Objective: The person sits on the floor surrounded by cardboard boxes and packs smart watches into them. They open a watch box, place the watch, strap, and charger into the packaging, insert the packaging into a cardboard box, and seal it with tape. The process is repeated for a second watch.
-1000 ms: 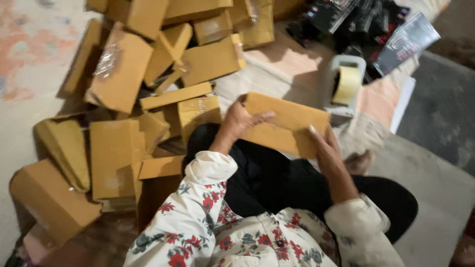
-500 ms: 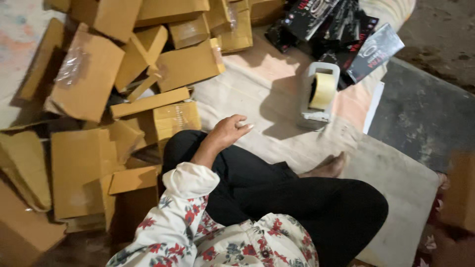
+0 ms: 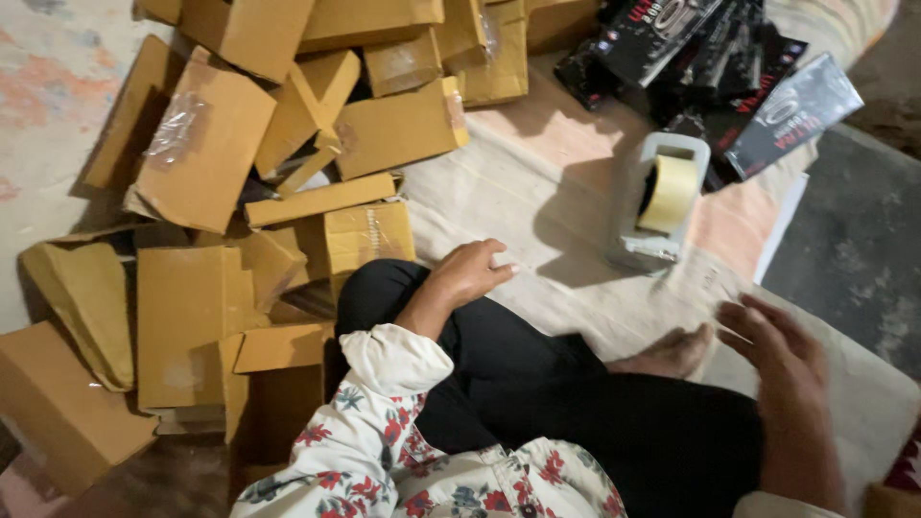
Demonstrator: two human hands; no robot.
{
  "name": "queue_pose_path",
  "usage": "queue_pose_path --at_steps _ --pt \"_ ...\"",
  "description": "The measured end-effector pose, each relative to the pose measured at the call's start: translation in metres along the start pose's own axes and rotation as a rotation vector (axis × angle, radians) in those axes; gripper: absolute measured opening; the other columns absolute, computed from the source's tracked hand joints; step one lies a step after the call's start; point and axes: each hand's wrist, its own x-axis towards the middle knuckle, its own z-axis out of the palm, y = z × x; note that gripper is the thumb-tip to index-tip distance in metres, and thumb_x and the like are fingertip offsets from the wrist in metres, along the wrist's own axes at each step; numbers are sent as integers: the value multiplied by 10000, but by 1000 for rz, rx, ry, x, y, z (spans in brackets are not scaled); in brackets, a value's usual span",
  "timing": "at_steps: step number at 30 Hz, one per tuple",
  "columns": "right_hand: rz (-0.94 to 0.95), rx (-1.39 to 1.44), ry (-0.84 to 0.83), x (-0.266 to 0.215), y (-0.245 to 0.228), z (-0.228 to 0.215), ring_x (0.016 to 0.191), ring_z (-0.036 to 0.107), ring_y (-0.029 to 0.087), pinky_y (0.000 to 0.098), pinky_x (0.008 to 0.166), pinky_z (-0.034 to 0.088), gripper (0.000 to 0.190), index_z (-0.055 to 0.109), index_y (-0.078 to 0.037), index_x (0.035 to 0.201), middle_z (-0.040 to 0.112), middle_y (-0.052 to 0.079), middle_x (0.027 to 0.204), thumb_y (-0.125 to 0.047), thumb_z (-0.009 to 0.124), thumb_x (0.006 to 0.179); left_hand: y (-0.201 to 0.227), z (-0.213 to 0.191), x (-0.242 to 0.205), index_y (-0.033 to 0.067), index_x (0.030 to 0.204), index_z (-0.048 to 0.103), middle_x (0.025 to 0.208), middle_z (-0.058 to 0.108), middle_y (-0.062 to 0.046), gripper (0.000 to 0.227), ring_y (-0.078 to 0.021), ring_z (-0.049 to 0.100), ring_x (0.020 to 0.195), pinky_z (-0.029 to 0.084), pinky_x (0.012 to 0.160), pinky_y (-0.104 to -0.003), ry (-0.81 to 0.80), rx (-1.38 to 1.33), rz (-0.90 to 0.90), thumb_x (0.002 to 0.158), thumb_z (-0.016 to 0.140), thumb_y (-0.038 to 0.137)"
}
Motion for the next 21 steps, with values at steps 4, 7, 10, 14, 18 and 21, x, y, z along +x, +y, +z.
queue_pose_path --at_steps 4,7,10,14,18,21 --pt "-26 -145 -300 31 14 72 1130 684 288 400 972 542 494 613 77 1329 712 202 1208 -257 626 965 -1 -2 5 35 1140 705 970 759 -177 492 -345 722 938 555 843 -435 130 -22 72 875 717 450" --pt "-38 -259 -550 46 46 132 1043 709 256 378 903 566 491 642 19 1333 751 179 1177 -303 648 962 2 -5 6 47 1005 721 917 752 -162 408 -328 731 875 565 791 -425 203 -84 86 880 716 435" --pt "-165 -745 -519 42 78 168 980 779 245 387 855 591 459 674 -54 1290 789 166 1082 -320 691 916 6 -12 6 55 918 715 856 749 -143 374 -317 730 819 567 755 -415 189 -119 36 879 715 426" --pt "-474 -1056 -492 39 104 187 917 717 377 469 804 572 354 701 -101 1129 735 155 1074 -319 726 851 9 -12 2 58 879 697 823 743 -121 360 -316 720 788 555 734 -418 198 -116 17 885 704 419" --pt "-553 -1049 -466 45 112 186 896 708 398 490 781 571 375 662 -68 1084 718 174 1029 -349 725 845 14 -16 2 48 871 690 815 726 -139 367 -338 703 793 542 733 -438 199 -87 33 898 704 414" --pt "-584 -1083 -467 44 116 186 895 708 395 486 773 573 364 653 -77 1110 712 169 1028 -350 707 875 14 -16 0 56 865 696 858 727 -138 343 -341 699 845 537 764 -448 205 -37 57 906 703 396"
